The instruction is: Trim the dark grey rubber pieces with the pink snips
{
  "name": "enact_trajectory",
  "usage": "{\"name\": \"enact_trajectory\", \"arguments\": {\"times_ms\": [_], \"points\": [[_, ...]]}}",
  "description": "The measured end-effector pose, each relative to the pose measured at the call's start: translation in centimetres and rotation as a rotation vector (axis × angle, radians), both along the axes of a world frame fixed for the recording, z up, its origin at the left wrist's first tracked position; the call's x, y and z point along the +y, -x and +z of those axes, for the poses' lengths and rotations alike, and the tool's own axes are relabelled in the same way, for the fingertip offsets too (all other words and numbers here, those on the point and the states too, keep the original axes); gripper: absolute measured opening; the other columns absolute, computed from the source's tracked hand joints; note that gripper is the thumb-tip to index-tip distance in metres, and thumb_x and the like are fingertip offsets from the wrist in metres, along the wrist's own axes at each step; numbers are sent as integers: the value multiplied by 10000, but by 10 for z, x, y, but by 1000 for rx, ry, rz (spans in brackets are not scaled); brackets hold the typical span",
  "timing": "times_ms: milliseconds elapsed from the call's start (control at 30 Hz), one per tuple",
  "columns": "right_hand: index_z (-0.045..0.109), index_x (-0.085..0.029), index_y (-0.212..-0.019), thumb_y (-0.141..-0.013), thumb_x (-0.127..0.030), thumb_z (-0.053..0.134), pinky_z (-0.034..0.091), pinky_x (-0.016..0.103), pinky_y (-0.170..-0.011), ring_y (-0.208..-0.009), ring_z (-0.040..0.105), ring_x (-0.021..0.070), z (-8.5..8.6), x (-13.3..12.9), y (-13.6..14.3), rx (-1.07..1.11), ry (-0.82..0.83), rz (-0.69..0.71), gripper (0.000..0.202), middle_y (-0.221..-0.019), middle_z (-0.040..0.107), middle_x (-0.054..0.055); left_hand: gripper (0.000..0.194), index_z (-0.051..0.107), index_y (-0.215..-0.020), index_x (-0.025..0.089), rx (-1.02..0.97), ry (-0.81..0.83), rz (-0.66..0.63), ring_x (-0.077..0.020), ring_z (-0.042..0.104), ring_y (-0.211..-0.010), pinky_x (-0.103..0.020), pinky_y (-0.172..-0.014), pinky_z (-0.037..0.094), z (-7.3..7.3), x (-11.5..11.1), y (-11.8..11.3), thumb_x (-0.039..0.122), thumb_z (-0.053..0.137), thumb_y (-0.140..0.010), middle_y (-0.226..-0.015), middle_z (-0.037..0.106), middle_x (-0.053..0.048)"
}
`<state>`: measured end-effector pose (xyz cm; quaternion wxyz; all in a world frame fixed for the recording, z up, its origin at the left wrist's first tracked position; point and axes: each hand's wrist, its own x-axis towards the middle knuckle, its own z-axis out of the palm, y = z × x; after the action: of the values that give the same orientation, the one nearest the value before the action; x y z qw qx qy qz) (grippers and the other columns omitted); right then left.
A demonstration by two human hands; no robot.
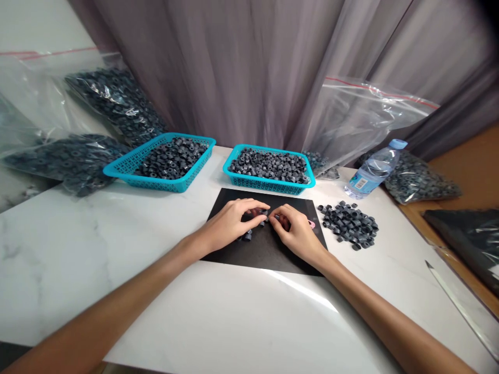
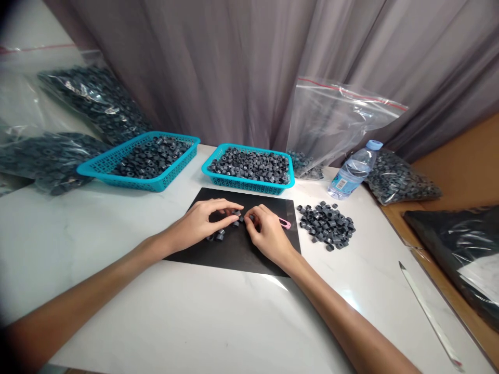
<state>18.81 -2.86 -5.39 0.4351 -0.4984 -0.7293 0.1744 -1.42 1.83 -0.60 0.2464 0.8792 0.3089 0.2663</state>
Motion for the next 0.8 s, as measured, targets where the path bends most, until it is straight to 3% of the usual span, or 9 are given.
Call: {"name": "enact_trajectory", "arguments": {"times_ms": [167, 433, 567, 667, 800], "points": [[688, -209, -886, -1017, -306, 542, 406, 311, -616, -663, 534, 183, 0, 1, -2, 6, -7, -31, 218, -754, 589, 22, 247, 705, -1169, 224, -77, 123, 4, -181, 708, -996, -298, -929, 530, 0, 1, 0, 318, 617, -958, -1102, 768, -5], [672, -221, -1215, -1076, -318, 403, 473, 357, -859, -950, 591, 224, 3, -2, -2, 40, -15, 16, 318, -987, 580, 75, 191, 705, -1106, 223, -77, 90, -22, -176, 687, -946, -300, -889, 524, 0, 1, 0, 273, 617, -944, -1044, 749, -6], [611, -233, -1324, -1068, -284, 401, 484, 369, -906, -959, 589, 208, -1, 0, -3, 96, -32, 95, 335, -1004, 565, 65, 183, 706, -1097, 232, 3, 25, -18, -193, 660, -964, -325, -895, 500, -1, 2, 1, 288, 625, -942, -1014, 723, -10], [588, -226, -1333, -1044, -307, 481, 512, 355, -844, -898, 616, 200, -2, 0, -4, 149, 8, 95, 318, -1012, 627, 63, 165, 715, -1064, 240, 91, -20, -43, -211, 634, -1004, -350, -916, 485, 0, 2, 2, 311, 627, -944, -1032, 690, -20], [625, -208, -1181, -998, -345, 585, 542, 340, -812, -882, 657, 200, 0, -3, -4, 232, 83, 78, 232, -1007, 688, 66, 181, 718, -1063, 243, 130, 56, -84, -208, 657, -962, -328, -843, 517, -3, 2, 4, 340, 620, -945, -1068, 660, -33]]}}
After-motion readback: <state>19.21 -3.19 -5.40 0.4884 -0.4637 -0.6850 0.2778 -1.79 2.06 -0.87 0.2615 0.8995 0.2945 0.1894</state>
